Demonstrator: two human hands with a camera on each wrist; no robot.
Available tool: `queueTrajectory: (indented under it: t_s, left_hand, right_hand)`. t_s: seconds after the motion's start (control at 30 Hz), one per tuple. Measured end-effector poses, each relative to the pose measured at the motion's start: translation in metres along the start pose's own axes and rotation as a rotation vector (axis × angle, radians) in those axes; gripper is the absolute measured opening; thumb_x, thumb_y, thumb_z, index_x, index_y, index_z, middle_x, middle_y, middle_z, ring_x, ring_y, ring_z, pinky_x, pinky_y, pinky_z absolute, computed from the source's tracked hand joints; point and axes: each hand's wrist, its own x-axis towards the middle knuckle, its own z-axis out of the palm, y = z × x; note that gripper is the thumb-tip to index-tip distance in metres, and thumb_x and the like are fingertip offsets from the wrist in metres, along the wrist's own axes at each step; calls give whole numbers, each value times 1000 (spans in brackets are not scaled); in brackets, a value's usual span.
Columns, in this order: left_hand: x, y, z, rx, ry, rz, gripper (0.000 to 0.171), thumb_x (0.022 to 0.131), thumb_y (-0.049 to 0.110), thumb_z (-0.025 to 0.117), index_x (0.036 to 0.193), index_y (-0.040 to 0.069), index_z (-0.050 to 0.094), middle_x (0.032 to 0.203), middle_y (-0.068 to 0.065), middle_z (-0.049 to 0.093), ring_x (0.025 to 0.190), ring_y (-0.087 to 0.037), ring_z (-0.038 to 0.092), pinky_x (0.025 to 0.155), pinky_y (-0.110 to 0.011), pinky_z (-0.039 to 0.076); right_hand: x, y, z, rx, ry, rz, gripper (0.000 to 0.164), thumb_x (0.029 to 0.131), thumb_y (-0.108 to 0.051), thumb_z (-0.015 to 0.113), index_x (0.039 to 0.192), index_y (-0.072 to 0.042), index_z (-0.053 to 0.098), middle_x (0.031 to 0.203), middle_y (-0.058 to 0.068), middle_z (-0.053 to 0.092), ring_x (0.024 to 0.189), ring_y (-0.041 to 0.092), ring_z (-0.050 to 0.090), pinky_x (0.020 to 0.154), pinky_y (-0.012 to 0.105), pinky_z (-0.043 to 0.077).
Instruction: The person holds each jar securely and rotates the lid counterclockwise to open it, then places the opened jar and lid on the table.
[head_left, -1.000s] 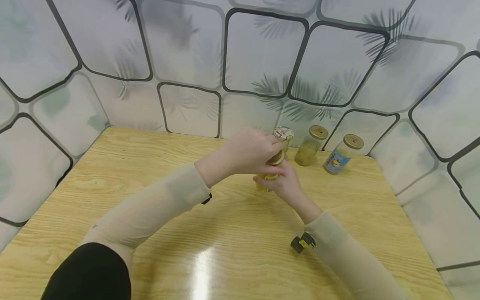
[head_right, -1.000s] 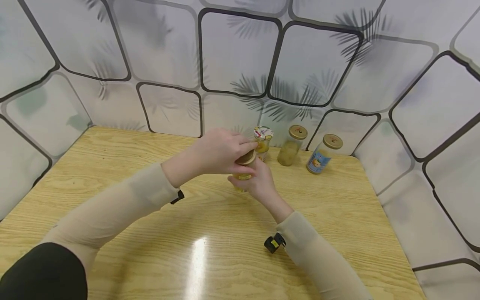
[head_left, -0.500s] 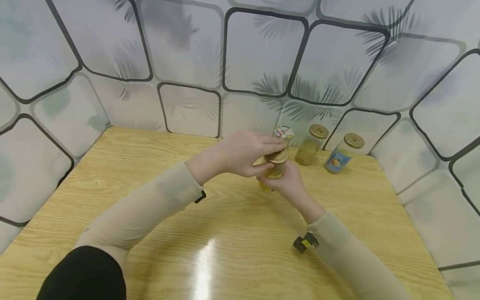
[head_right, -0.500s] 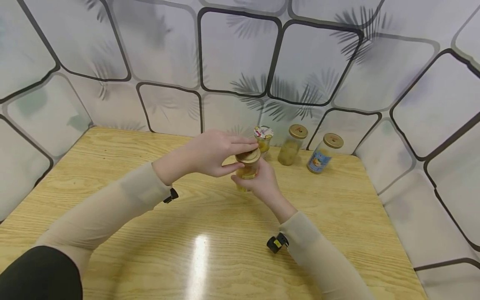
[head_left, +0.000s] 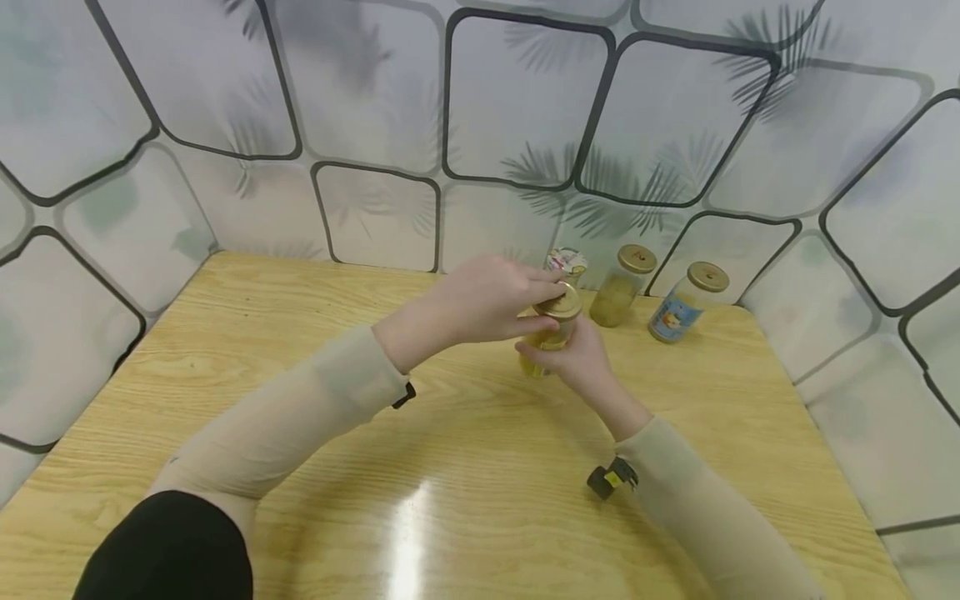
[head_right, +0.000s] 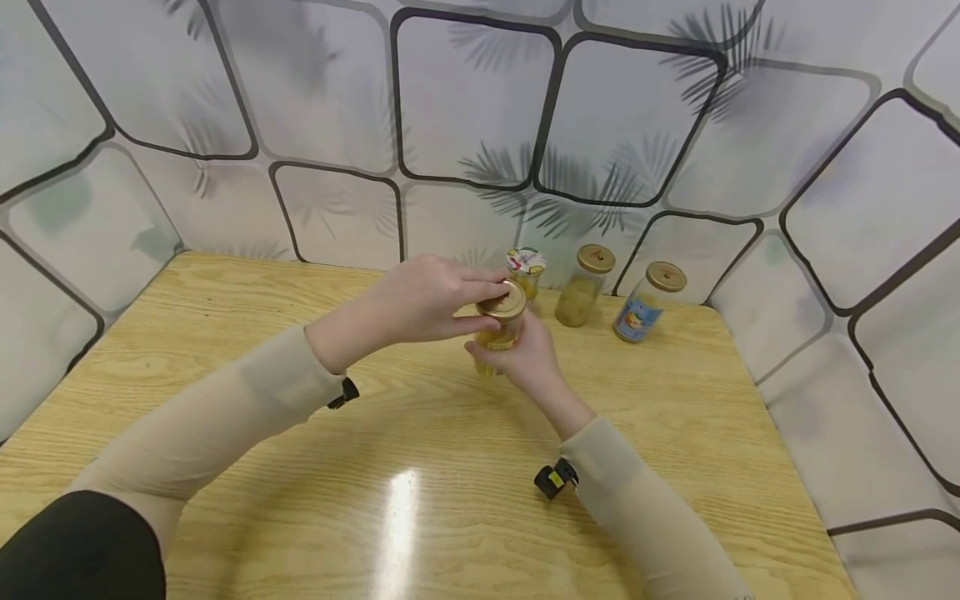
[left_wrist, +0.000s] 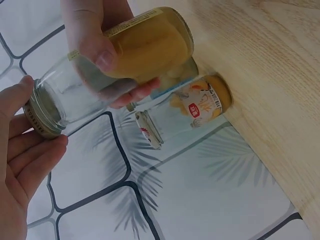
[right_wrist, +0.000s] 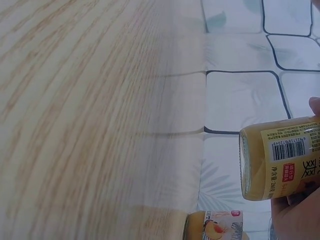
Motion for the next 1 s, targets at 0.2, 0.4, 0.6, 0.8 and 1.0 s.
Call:
queueTrajectory:
  t_s: [0.2,0.4,0.6,0.8,1.0]
  left_hand:
    - [1,2,-1,57,10,-4,42,100,39,73,129,9,75,136,-9,74,112,-22,78,86,-39,64]
    - [1,0,-3,26,2,-3,36,100,39,74,123,11,77,137,-9,73,112,-23,78,85,-39,64]
    - [2,-1,-5,25,3,-5,35,100,40,73,121,13,78,138,-6,73,111,-22,78,82,-38,63]
    - [2,-1,-5,68,23,1,34,101,42,71,119,14,78,136,-5,74,106,-21,79,76,-36,63]
    - [3,-1,-5,101,54,2,36,101,43,71,121,15,79,130,-2,77,103,-19,80,74,-34,63]
  right_hand:
    - [1,-1,-2,5,-2,0,76,88,-10,86,154,-6,49,157,16,56,146,37,50,123,59,38]
    - [1,1,-2,-27,0,-3,76,88,-12,86,155,-7,49,156,16,57,143,38,53,120,60,41]
    - [2,3,-2,-29,7,-7,75,87,-12,87,154,-8,51,153,16,59,140,37,56,118,58,43]
    - [4,4,-2,-18,7,-2,75,88,-11,86,153,-6,51,149,17,61,137,39,58,117,58,45]
    - [4,3,-2,-12,14,3,75,87,-10,86,152,-5,51,145,19,64,132,39,61,113,57,49]
